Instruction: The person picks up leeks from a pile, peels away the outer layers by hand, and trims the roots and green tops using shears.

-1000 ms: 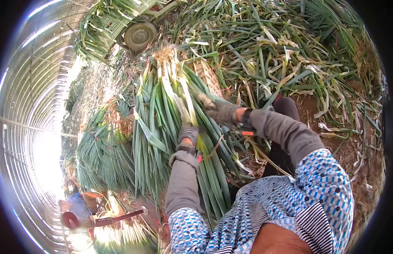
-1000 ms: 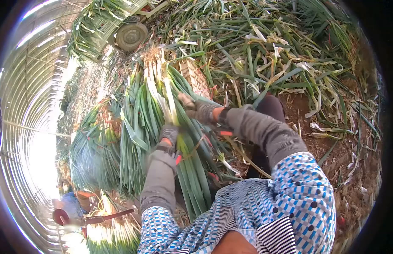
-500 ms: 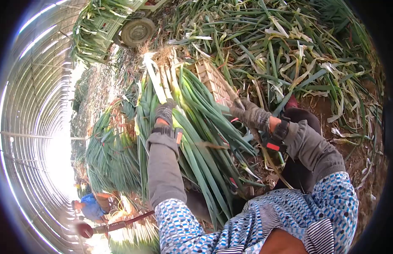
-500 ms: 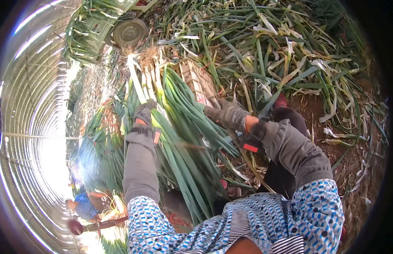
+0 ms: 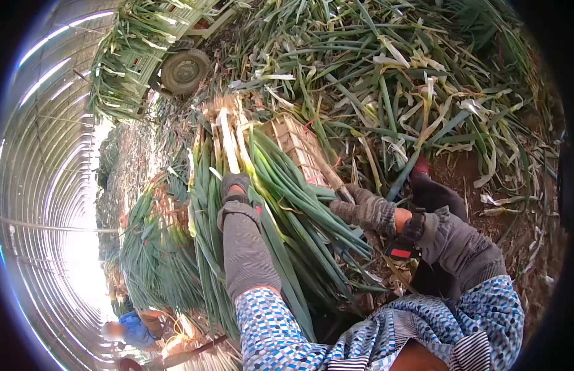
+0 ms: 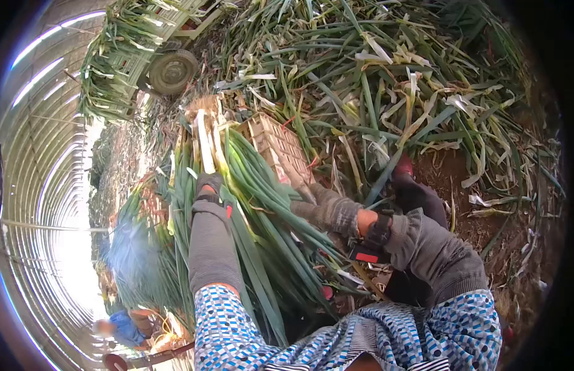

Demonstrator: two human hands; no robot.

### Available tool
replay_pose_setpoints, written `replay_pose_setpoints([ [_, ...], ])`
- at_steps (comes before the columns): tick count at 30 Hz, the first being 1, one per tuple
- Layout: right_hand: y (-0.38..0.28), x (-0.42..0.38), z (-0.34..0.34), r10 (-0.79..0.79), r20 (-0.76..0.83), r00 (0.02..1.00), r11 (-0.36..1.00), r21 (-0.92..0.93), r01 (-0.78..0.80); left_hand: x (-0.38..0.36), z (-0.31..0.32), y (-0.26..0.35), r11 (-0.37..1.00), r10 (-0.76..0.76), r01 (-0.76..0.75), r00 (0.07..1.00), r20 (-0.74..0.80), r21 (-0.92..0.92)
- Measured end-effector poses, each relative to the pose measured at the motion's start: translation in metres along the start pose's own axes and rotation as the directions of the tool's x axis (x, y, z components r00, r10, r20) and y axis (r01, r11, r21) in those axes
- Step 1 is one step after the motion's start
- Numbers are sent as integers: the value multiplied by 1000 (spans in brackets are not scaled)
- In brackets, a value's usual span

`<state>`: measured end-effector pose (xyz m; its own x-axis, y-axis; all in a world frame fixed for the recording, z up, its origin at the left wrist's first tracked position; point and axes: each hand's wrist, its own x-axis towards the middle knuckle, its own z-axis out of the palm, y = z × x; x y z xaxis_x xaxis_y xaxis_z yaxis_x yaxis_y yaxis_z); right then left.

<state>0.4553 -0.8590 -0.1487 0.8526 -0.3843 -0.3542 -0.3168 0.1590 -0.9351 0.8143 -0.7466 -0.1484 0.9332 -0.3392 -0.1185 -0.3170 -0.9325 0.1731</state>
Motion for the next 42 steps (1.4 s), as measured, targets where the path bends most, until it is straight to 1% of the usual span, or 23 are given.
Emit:
replay_pose_setpoints([
  [2, 7, 6, 6, 9, 35, 999, 1000, 24, -10, -5, -5, 0, 997, 34, -34, 999, 0, -68],
  [4, 7, 11, 10, 14, 14, 1000, 1000, -11, -14, -11, -9, -7, 981, 82, -82, 997, -6, -177],
  [6, 1, 9, 11, -1, -5, 1000, 997, -83, 1, -21, -20, -18, 938, 138, -142, 990, -35, -315],
  [8, -5, 11, 12, 6, 20, 1000, 997, -81, -5, -39, -44, -31, 872, 195, -210, 978, -80, -443],
  [9, -5, 9, 13, 19, 36, 999, 997, -79, -16, -53, -62, -37, 841, 218, -243, 970, -109, -483],
  [11, 2, 13, 19, -61, 29, 998, 998, 13, 61, -89, -108, -49, 785, 260, -313, 950, -174, -534],
  [13, 15, 24, 24, -98, 11, 995, 993, -67, 99, -132, -166, -60, 755, 295, -390, 920, -258, -527],
  [16, 19, 28, 31, -10, -1, 1000, 991, -130, 9, -208, -258, -66, 750, 355, -518, 840, -409, -412],
  [19, 18, 33, 36, 17, 80, 997, 987, -162, -4, -279, -336, -61, 777, 425, -596, 736, -526, -205],
  [20, 15, 26, 35, -53, 149, 988, 996, -69, 63, -298, -355, -55, 783, 458, -610, 694, -556, -117],
  [21, 21, 29, 39, -45, 140, 989, 996, -65, 55, -315, -372, -50, 788, 483, -614, 664, -570, -47],
  [23, 20, 31, 45, -39, 119, 992, 997, -63, 47, -337, -392, -40, 791, 531, -605, 610, -588, 86],
  [24, 13, 26, 42, 135, 127, 983, 990, -53, -129, -345, -401, -33, 791, 553, -593, 587, -592, 150],
  [27, 26, 39, 42, 56, 116, 992, 997, -62, -50, -354, -409, -21, 782, 589, -576, 557, -586, 238],
  [28, 27, 39, 42, 52, 78, 996, 997, -58, -48, -352, -414, -16, 780, 600, -565, 551, -580, 269],
  [29, 29, 37, 41, 77, 86, 993, 996, -39, -74, -348, -416, -15, 782, 601, -555, 556, -574, 282],
  [31, 11, 24, 36, 123, 101, 987, 992, -1, -123, -338, -415, -11, 788, 600, -543, 575, -556, 290],
  [32, 3, 19, 33, 153, 140, 978, 988, -9, -153, -333, -415, -6, 791, 601, -536, 588, -542, 295],
  [35, 26, 37, 38, 80, 158, 984, 995, 49, -89, -299, -400, 1, 809, 581, -529, 653, -486, 255],
  [36, 27, 37, 37, 95, 165, 982, 994, 35, -102, -284, -392, 3, 819, 568, -526, 685, -455, 231],
  [39, 26, 37, 39, 110, 157, 981, 994, -7, -110, -229, -351, 3, 861, 504, -496, 800, -327, 114],
  [40, 26, 35, 39, 102, 135, 986, 995, -25, -100, -207, -325, -1, 884, 459, -465, 849, -261, 43],
  [42, 31, 35, 37, 79, 104, 991, 994, -84, -70, -168, -282, -8, 911, 391, -405, 909, -142, -81],
])
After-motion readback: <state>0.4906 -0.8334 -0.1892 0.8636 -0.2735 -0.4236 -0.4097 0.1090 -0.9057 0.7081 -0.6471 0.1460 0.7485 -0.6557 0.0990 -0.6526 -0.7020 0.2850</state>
